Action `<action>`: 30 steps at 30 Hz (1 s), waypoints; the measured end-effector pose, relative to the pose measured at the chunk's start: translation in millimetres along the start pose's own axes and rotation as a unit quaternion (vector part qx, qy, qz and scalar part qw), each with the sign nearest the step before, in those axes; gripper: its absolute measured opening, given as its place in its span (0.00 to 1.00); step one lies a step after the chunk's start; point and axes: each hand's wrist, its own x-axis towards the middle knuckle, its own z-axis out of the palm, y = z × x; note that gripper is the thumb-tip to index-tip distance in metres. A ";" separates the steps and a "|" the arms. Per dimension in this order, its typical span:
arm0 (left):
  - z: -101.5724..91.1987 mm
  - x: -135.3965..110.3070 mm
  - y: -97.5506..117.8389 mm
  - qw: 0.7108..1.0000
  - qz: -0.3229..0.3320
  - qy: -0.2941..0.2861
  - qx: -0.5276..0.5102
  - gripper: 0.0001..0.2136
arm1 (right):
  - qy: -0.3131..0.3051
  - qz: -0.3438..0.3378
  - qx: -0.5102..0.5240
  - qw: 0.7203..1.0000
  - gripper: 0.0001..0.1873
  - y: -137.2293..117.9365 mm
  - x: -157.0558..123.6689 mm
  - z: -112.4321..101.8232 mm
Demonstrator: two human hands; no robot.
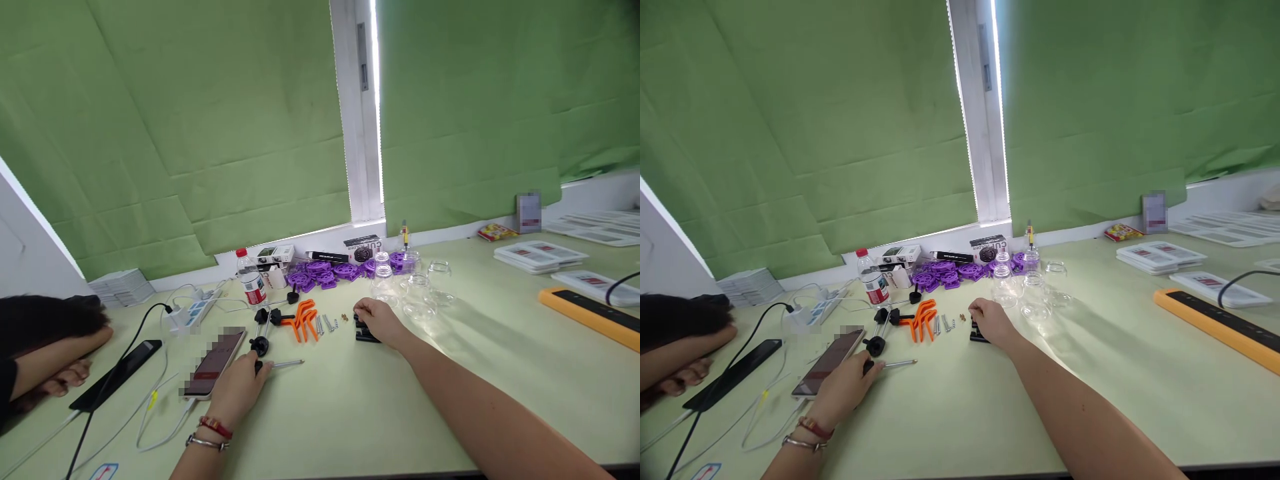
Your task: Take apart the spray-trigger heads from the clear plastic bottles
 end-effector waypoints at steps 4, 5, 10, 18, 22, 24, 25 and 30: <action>-1.2 2.0 1.0 0.999 -0.013 0.012 0.045 0.22 | 0.016 0.003 -0.020 1.000 0.07 7.9 2.7 3.8; -4.0 2.4 0.8 0.998 -0.019 0.014 0.051 0.23 | 0.018 0.003 -0.033 0.999 0.07 8.5 3.1 4.7; -24.5 14.8 -4.3 0.997 -0.047 0.040 0.044 0.26 | 0.002 -0.027 -0.158 0.987 0.11 -1.9 5.1 6.6; -26.6 51.8 -15.6 0.999 0.000 0.014 0.030 0.13 | -0.050 0.020 -0.310 0.949 0.12 -22.2 8.9 13.1; -24.7 52.8 -15.5 0.999 0.023 0.022 0.013 0.08 | -0.061 0.022 -0.362 0.930 0.09 -24.2 14.3 18.5; -25.6 51.8 -16.4 0.999 0.031 0.038 -0.009 0.09 | -0.063 0.013 -0.394 0.917 0.09 -24.8 17.9 21.1; -26.4 51.3 -17.2 0.998 0.035 0.048 -0.020 0.09 | -0.064 0.007 -0.408 0.911 0.09 -24.8 19.7 22.5; -32.8 48.3 -21.1 0.990 0.056 0.103 -0.074 0.10 | -0.062 -0.006 -0.426 0.903 0.10 -21.2 25.9 29.6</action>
